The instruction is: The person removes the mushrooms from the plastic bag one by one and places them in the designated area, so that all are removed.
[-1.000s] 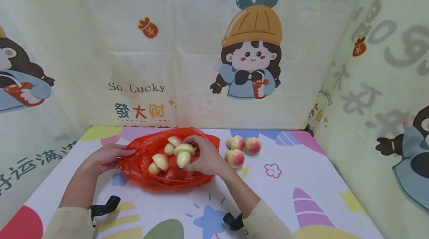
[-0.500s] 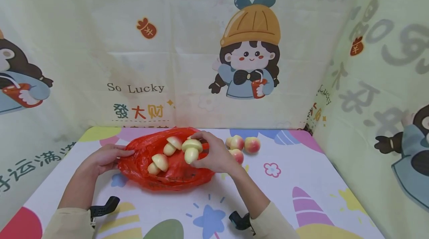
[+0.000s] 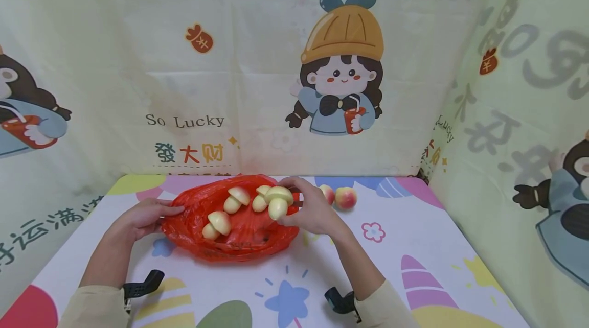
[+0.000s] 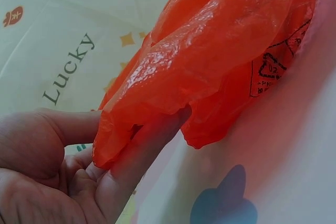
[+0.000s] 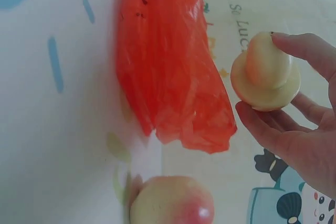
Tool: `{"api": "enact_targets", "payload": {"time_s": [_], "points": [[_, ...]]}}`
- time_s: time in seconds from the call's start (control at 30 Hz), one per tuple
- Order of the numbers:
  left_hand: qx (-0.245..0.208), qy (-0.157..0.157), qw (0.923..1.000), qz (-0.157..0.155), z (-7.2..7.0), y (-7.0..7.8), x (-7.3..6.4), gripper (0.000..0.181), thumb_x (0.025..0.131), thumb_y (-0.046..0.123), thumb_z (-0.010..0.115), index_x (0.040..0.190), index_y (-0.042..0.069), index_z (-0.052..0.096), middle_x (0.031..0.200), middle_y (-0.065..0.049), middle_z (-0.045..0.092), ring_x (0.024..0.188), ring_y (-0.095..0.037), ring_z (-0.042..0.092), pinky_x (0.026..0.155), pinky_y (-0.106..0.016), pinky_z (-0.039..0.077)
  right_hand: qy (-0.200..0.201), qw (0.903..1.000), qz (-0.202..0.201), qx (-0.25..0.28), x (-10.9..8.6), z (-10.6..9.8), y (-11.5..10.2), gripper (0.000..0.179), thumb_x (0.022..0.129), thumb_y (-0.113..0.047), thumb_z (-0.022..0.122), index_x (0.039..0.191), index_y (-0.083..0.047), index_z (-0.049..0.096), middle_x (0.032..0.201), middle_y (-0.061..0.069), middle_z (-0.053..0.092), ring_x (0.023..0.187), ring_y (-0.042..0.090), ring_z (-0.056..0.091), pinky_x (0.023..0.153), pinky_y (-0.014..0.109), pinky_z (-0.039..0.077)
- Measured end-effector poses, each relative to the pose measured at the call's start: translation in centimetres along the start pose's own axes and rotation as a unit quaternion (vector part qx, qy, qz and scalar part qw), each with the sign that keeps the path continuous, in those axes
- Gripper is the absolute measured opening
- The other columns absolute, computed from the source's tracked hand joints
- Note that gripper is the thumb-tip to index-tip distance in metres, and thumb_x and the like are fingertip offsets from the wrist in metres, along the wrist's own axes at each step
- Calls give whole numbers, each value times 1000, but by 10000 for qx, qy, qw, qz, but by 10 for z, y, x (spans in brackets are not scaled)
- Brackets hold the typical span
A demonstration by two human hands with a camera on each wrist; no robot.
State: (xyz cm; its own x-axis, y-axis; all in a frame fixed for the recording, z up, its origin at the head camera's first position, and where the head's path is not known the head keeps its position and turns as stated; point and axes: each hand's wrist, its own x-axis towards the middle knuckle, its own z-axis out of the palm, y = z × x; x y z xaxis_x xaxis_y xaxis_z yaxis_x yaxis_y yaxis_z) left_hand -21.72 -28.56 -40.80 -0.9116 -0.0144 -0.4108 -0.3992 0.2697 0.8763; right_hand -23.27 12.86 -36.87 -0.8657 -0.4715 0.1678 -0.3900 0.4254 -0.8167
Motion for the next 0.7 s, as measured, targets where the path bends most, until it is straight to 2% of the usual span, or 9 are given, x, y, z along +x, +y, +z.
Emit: {"api": "enact_targets", "payload": {"time_s": [0.17,0.4,0.6,0.7], "points": [[2,-6,10000,7,-1,0,-1,61,102,24,67,149,-10,48,107,-10,75,85,-22,73,80,-34,64,23,10000,-35,80,-3,-7,4,68,79,-12,89,138,-25,58,135,-3,61,125,24,61,99,48,59],[-46,30,10000,-16,0,1,-2,61,102,24,67,149,-10,48,108,-10,75,86,-21,73,80,-34,64,-2,9996,137,228,-8,-17,4,71,78,-13,89,140,-23,56,137,0,59,127,29,59,95,45,61],[-32,11,10000,-13,0,1,-3,63,102,24,67,150,-10,46,107,-10,75,85,-22,73,80,-34,64,90,9997,91,218,-11,-28,6,69,79,-11,88,139,-22,57,137,1,60,125,29,58,101,50,58],[-25,10,10000,-11,0,1,-2,62,102,24,67,150,-10,46,107,-9,75,85,-22,73,80,-34,64,130,9996,163,195,-13,-34,8,69,79,-12,88,139,-23,56,137,2,59,126,31,58,100,50,59]]}}
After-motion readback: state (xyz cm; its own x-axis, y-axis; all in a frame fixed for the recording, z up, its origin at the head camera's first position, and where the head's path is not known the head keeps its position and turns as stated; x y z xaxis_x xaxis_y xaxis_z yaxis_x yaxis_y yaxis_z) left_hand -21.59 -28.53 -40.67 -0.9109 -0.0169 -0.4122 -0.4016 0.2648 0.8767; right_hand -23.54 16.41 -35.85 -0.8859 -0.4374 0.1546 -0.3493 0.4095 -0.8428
